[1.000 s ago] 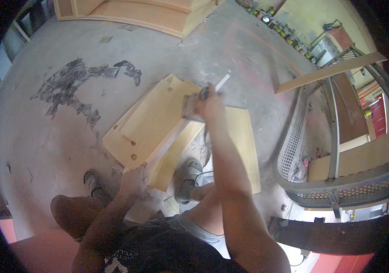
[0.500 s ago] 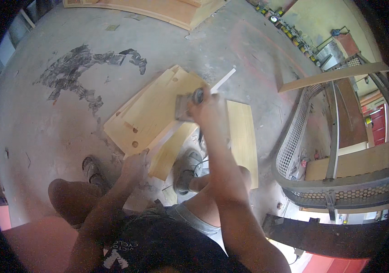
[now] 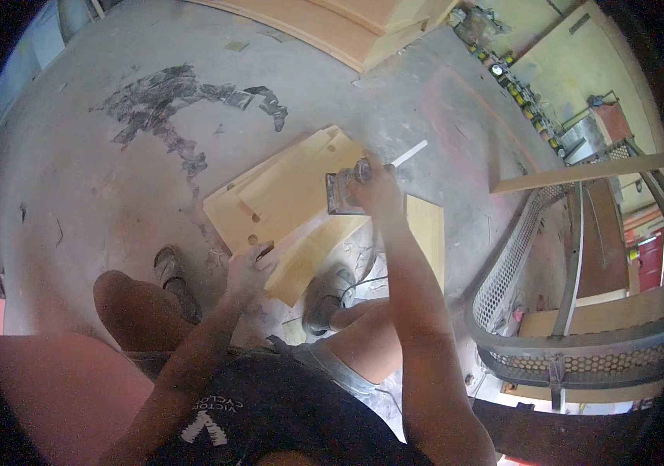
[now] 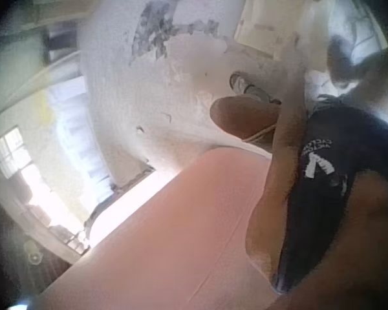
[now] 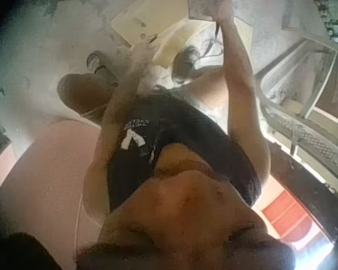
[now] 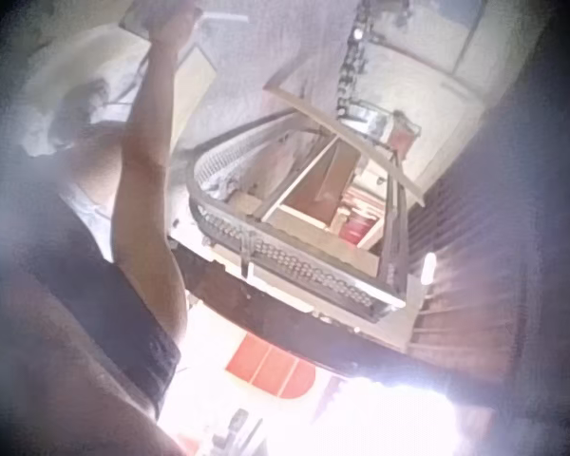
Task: The user is using a handheld power sander to smooth the edges and surfaces of several wooden planks.
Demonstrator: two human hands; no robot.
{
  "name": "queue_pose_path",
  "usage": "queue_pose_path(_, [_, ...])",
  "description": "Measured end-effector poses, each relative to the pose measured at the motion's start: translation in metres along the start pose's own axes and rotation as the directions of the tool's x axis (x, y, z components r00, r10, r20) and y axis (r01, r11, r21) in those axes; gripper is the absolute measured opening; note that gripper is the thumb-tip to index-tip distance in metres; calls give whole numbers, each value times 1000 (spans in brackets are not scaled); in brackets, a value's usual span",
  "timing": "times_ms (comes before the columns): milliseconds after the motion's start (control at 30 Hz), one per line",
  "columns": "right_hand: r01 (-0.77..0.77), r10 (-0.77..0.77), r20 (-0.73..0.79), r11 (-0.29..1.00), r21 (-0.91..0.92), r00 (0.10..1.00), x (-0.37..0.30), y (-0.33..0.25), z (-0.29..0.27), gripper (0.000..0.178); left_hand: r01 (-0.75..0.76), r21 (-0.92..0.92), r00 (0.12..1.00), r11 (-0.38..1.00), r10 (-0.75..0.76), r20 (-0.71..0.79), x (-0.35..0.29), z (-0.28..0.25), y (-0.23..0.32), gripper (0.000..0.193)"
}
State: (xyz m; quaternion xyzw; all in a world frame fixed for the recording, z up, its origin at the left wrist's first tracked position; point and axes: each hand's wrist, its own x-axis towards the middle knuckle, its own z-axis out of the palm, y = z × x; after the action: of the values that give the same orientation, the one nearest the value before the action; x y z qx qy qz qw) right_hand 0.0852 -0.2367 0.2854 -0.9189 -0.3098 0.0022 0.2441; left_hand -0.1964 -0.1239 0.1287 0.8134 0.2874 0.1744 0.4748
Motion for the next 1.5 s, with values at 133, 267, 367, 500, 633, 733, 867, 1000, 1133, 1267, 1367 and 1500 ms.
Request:
queue_pose_path(133, [14,-14,-10,999,37,1000,6,-3,-3,75,88,19,994,996,-89,68,4,-9,6,49])
queue_pose_path(267, [57,-59,22,995,84,998,9,-2,2,76,165,-79,981,983,-156,111,28,-17,1,42])
queue_pose_path(367, [127,-132,37,985,113,991,11,-7,3,76,200,-184,976,962,-180,120,43,-12,-4,41])
queue_pose_path(500, [186,-196,93,977,102,976,22,-14,0,75,143,-322,986,936,-104,134,57,2,-21,40])
queue_pose_path(633, [111,-129,185,989,101,974,16,-33,-1,74,172,-193,981,966,-150,123,61,3,-23,41])
queue_pose_path(733, [187,-191,221,982,37,956,0,-45,4,73,183,-196,972,963,-148,181,53,-7,-1,44])
queue_pose_path(867, [336,-353,226,935,111,908,-49,-94,17,72,159,-201,979,967,-128,156,54,-2,-11,46])
queue_pose_path(1000, [358,-396,347,918,170,850,-80,-136,23,72,147,-184,987,972,-131,95,59,8,-39,47])
queue_pose_path(1133, [379,-391,248,920,99,886,-68,-115,20,71,256,-144,956,956,-229,183,62,7,-21,45])
queue_pose_path(1267, [293,-304,244,953,82,921,-63,-114,19,70,158,-225,981,961,-127,143,61,10,-19,41])
queue_pose_path(1367, [356,-372,324,928,110,870,-83,-133,25,71,108,-112,989,988,-95,112,62,14,-34,39])
queue_pose_path(1500, [353,-367,356,930,106,860,-81,-140,25,72,49,-131,995,990,-38,90,65,20,-43,36])
